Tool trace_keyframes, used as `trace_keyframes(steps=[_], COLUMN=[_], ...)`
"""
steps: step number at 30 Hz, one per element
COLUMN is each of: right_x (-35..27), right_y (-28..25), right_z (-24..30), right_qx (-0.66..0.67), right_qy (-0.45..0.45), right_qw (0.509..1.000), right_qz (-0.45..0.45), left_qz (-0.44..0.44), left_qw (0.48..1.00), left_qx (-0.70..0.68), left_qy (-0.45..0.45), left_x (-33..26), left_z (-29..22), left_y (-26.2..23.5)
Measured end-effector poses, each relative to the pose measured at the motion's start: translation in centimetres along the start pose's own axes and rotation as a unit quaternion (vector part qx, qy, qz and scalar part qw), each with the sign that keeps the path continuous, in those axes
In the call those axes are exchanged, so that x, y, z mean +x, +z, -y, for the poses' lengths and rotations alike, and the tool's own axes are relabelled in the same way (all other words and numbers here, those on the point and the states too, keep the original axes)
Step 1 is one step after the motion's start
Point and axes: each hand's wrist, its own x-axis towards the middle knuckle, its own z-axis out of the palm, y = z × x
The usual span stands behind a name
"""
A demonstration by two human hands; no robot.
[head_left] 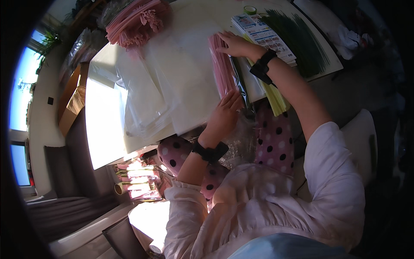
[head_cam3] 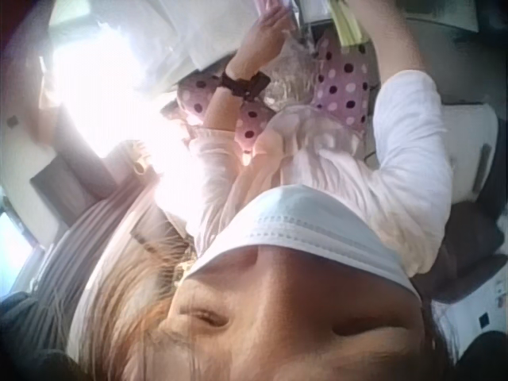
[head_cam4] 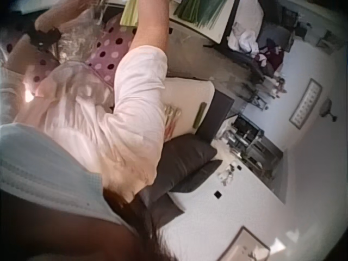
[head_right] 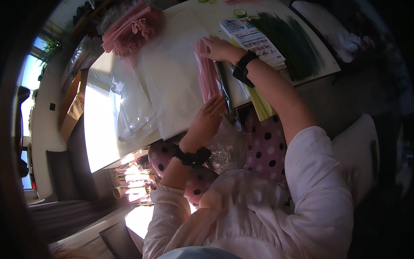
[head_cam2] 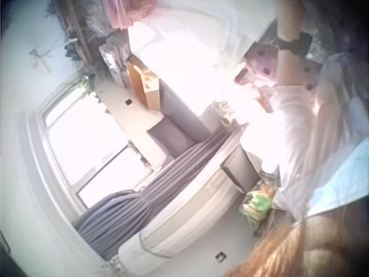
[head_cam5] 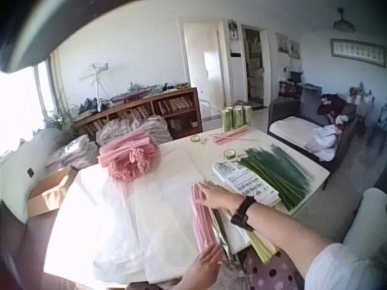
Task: The person assembles bundles of pink, green, and yellow decorative sticks by inserting them into clear plastic sleeves and securing them with rubber bands. The person repeatedly picks up sticks, aligns them, places them into sleeves, and ties them off, then sets the completed bundles on the table.
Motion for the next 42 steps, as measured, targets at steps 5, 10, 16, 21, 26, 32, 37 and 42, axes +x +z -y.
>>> trace_keyframes(steps=[5,10,16,21,26,32,37,42], right_x=[-20.8,-26.4,-26.2,-28.4,-31.1,-29.3,-25.9,-23.3], right_y=[1.7,7.7,10.2,7.6,1.9,-3.7,-3.9,-3.7], right_z=[4.5,6.6,4.3,2.9,-5.6,-22.2,-27.1,-27.5], right_qx=[0.104,0.509,0.623,0.569,0.578,0.134,0.048,-0.038], right_qy=[0.075,0.250,0.173,0.145,0.140,0.329,0.326,0.350], right_qw=[0.980,0.822,0.762,0.809,0.793,0.831,0.909,0.901], right_qz=[-0.152,0.042,0.041,0.034,-0.131,-0.428,-0.256,-0.252], left_qz=[0.034,0.035,-0.007,0.021,-0.012,-0.020,-0.002,-0.031], left_qw=[0.996,0.998,0.994,0.993,0.973,0.945,0.959,0.979], left_qx=[-0.083,-0.047,0.066,0.119,0.230,0.315,0.252,0.158], left_qy=[-0.008,-0.007,-0.089,0.008,-0.011,-0.083,-0.126,-0.127], left_x=[0.0,0.7,1.5,2.7,2.8,2.1,2.3,1.1], left_z=[-0.3,-1.3,-1.9,-2.4,-3.2,-4.8,-6.0,-7.1], left_y=[-1.7,-2.1,-1.6,0.6,2.6,3.6,2.5,0.3])
